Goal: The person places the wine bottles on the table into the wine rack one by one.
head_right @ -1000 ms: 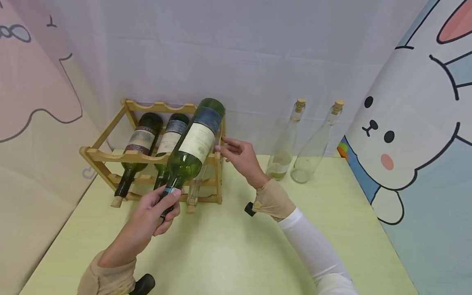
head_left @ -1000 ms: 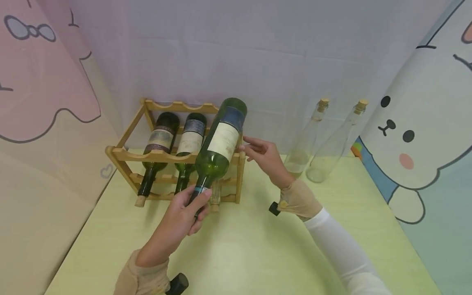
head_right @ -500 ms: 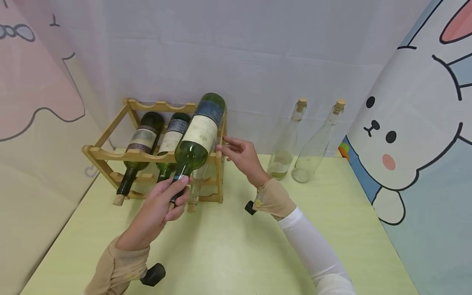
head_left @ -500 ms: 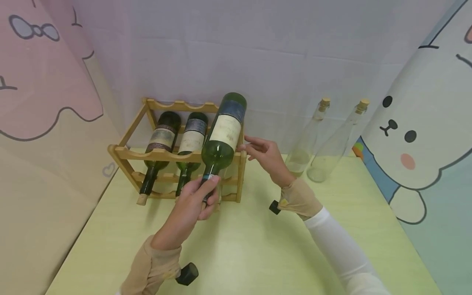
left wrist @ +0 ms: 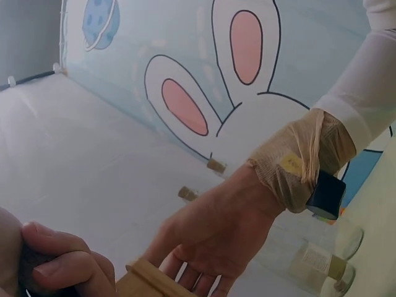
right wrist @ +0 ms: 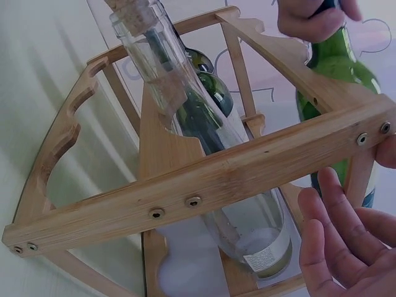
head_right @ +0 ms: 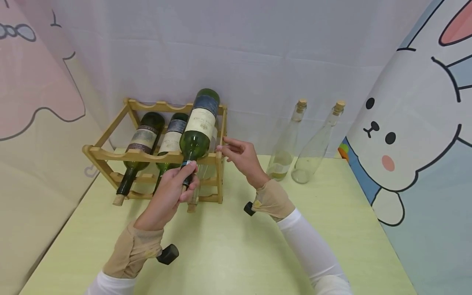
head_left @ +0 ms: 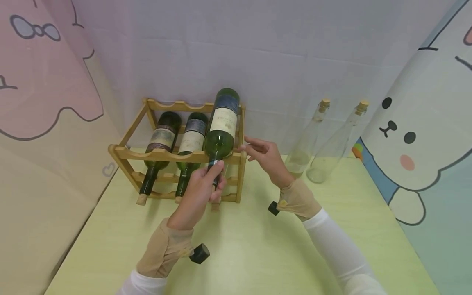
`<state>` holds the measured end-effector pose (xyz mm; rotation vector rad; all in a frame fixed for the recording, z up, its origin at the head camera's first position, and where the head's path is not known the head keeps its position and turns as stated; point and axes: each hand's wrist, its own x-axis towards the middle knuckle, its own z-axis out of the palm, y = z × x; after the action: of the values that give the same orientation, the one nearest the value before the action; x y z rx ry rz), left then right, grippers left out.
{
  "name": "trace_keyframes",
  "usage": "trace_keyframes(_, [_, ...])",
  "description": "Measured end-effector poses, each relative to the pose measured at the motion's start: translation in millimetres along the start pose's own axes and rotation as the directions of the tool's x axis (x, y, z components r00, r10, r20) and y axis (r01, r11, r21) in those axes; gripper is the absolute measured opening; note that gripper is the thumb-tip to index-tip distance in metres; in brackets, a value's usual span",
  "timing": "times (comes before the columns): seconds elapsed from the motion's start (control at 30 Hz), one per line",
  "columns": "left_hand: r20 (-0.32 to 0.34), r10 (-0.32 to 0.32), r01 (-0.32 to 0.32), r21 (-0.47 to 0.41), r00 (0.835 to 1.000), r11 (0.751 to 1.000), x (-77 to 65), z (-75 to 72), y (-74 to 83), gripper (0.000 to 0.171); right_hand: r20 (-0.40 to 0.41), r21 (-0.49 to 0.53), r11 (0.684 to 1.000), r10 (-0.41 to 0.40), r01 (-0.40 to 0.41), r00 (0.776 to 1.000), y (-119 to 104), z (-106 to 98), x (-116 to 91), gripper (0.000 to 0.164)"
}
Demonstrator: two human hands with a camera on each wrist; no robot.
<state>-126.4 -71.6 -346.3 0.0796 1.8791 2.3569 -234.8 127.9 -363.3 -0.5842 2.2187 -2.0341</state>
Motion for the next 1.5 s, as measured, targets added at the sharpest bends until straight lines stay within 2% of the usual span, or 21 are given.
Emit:
trace_keyframes(0.17, [-0.021,-0.005,0.005,0.005,1.000,1.000,7.3,-2.2,-3.1,0.048,0.008,0.016,1.000,-0.003,0.003,1.000,0.1,1.9,-0.9,0.051])
trace_keyframes(0.3, [-0.014,-0.019,0.019,0.009,1.000,1.000,10.4,-3.3,-1.8,0.045,0.011,0.010,1.000,-0.021,0.021,1.000,1.3,0.6,0.1,0.051])
trace_keyframes(0.43, [0.020,-0.030,0.030,-0.001,0.999,1.000,15.0,-5.0,0.3,0.042,0.005,0.002,0.999,-0.043,0.043,0.999,2.0,-1.9,1.7,0.053])
trace_keyframes(0.6, [0.081,-0.074,0.077,-0.035,0.994,0.996,15.1,-9.2,-2.3,0.044,0.004,0.008,0.999,-0.040,0.040,0.999,1.7,-2.2,1.3,0.052])
trace_keyframes(0.73, [0.106,-0.053,0.052,0.006,0.993,0.999,5.4,-11.6,-8.4,0.046,0.006,0.013,1.000,-0.027,0.027,1.000,2.4,-0.2,0.0,0.051])
trace_keyframes(0.87, [0.108,0.015,-0.022,0.067,0.994,0.998,-5.0,-12.4,-11.9,0.048,0.004,0.009,1.000,-0.018,0.018,1.000,4.3,0.8,0.3,0.051])
trace_keyframes(1.0, [0.118,0.066,-0.081,0.123,0.991,0.989,-7.3,-12.5,-10.7,0.043,-0.010,0.009,1.000,-0.019,0.019,1.000,4.1,1.1,1.0,0.050])
trace_keyframes(1.5, [0.159,0.035,-0.050,0.090,0.987,0.995,4.5,-17.1,-9.7,0.044,-0.008,0.017,1.000,-0.022,0.022,1.000,2.8,1.8,0.5,0.050])
